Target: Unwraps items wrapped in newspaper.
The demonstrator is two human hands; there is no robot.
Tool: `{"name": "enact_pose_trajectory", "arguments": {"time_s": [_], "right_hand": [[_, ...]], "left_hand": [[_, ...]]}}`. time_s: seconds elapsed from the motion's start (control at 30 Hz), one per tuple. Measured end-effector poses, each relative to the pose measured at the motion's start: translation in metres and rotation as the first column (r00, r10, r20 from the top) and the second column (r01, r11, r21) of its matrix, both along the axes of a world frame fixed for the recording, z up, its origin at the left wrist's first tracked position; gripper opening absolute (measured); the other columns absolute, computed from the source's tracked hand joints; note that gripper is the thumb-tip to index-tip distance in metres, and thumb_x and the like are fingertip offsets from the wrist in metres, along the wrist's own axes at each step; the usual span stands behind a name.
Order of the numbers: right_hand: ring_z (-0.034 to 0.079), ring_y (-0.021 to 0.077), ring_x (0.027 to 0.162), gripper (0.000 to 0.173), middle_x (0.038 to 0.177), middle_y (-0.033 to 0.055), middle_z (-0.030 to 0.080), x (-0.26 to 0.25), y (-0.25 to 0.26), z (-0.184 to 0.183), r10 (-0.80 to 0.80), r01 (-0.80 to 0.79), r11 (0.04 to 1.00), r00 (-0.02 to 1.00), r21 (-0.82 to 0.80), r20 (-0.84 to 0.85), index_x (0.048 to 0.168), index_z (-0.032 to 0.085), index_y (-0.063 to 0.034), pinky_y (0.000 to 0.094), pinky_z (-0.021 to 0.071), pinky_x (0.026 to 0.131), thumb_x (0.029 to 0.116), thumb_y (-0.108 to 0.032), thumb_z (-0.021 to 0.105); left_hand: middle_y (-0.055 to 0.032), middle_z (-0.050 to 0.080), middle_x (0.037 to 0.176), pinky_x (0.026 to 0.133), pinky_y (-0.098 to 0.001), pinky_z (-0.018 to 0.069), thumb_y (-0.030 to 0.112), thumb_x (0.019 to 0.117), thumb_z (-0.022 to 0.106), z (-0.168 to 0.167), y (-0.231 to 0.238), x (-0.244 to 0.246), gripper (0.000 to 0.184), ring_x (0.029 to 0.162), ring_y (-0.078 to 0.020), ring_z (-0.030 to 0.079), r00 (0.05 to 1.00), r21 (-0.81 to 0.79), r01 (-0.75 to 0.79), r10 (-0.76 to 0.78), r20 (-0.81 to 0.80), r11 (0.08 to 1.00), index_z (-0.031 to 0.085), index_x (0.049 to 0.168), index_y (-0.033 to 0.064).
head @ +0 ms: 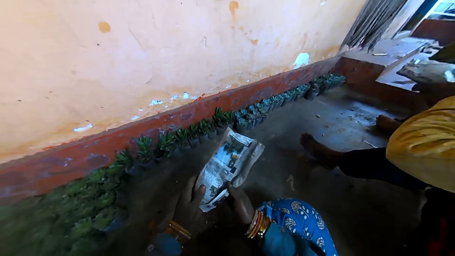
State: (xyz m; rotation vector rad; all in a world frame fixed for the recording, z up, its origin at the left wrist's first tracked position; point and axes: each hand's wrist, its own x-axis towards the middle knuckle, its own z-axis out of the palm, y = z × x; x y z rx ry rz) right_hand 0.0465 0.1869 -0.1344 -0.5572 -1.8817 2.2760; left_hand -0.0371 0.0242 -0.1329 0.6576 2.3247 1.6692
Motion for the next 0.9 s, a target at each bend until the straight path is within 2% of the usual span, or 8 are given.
{"name": "enact_pose_trajectory", "arguments": {"time_s": [0.13,0.23,0.33,0.4,0.47,0.57,0.73,0.9], "right_hand": [[0.068,0.0085,0.091,0.034,0.099,0.0075,0.068,-0.001,-0.002,0.001,-0.137,0.118,0.972,0.987,-0.202,-0.081,0.121,0.056,0.0043,0.0279,0.0574,0.084,0.1104,-0.018,0.032],[0.069,0.0068,0.095,0.037,0.103,0.0022,0.070,0.003,-0.004,-0.005,-0.051,-0.036,0.934,0.971,-0.357,-0.232,0.126,0.051,0.0015,0.0270,0.0580,0.087,0.1049,-0.028,0.042],[0.069,0.0046,0.091,0.034,0.098,-0.0055,0.073,0.014,-0.009,-0.007,0.138,-0.246,0.875,0.952,-0.416,-0.272,0.115,0.058,-0.0090,0.0272,0.0579,0.086,0.0904,-0.028,0.070],[0.068,0.0035,0.076,0.012,0.083,-0.0063,0.071,0.016,-0.012,-0.003,0.177,-0.236,0.853,0.970,-0.466,-0.169,0.101,0.060,-0.0128,0.0247,0.0581,0.075,0.0901,-0.009,0.056],[0.060,0.0033,0.057,0.021,0.064,-0.0051,0.062,0.012,-0.015,-0.003,0.070,-0.072,0.849,0.997,-0.524,-0.023,0.085,0.056,-0.0134,0.0219,0.0538,0.059,0.0942,-0.001,0.040],[0.056,0.0043,0.054,0.025,0.061,-0.0040,0.056,0.007,-0.016,-0.002,-0.035,0.061,0.852,0.998,-0.520,0.058,0.084,0.051,-0.0121,0.0216,0.0514,0.056,0.0995,-0.001,0.036],[0.059,0.0043,0.059,0.024,0.066,-0.0038,0.059,0.010,-0.014,-0.005,0.028,-0.010,0.876,0.999,-0.483,0.028,0.089,0.054,-0.0113,0.0221,0.0527,0.060,0.1016,-0.005,0.034],[0.054,0.0022,0.049,0.029,0.056,-0.0054,0.054,0.008,-0.013,0.007,-0.136,0.143,0.873,0.989,-0.466,0.050,0.080,0.051,-0.0121,0.0191,0.0490,0.051,0.1008,-0.001,0.034]], "left_hand": [[-0.0126,0.065,0.127,0.097,-0.0295,0.0548,0.026,0.1096,0.034,-0.036,-0.011,-0.015,0.049,0.114,-0.0103,0.065,0.973,0.459,0.021,-0.123,0.193,0.888,0.048,0.141,-0.0080],[-0.0061,0.074,0.108,0.091,-0.0357,0.0603,0.034,0.1117,0.017,-0.002,0.001,0.008,0.053,0.101,-0.0134,0.071,0.815,0.624,-0.177,-0.243,0.527,0.761,0.058,0.128,0.0042],[-0.0056,0.075,0.100,0.084,-0.0328,0.0618,0.036,0.1117,0.014,0.004,0.008,0.019,0.056,0.094,-0.0121,0.072,0.796,0.527,-0.179,-0.192,0.574,0.831,0.060,0.121,0.0051],[-0.0083,0.070,0.109,0.092,-0.0278,0.0542,0.023,0.1121,0.026,0.002,0.011,0.022,0.045,0.101,-0.0092,0.066,0.934,0.183,-0.150,0.079,0.349,0.972,0.061,0.125,-0.0021],[-0.0197,0.067,0.124,0.103,-0.0461,0.0498,0.025,0.1096,0.034,-0.009,0.011,0.016,0.045,0.116,-0.0267,0.065,0.991,-0.165,-0.131,0.127,-0.037,0.977,0.059,0.134,-0.0032],[-0.0211,0.063,0.130,0.102,-0.0441,0.0513,0.031,0.1061,0.036,-0.017,0.011,0.014,0.053,0.117,-0.0273,0.064,0.958,-0.158,-0.086,0.039,-0.284,0.984,0.052,0.141,-0.0049],[-0.0224,0.054,0.144,0.111,-0.0444,0.0458,0.038,0.0938,0.066,-0.011,0.016,0.021,0.082,0.130,-0.0283,0.057,0.995,-0.219,-0.073,0.054,-0.089,0.973,0.030,0.155,-0.0035],[-0.0236,0.052,0.143,0.106,-0.0376,0.0486,0.025,0.0984,0.058,0.007,-0.005,-0.006,0.068,0.127,-0.0235,0.058,0.989,-0.016,-0.066,0.068,0.128,0.998,0.031,0.154,-0.0032]]}}
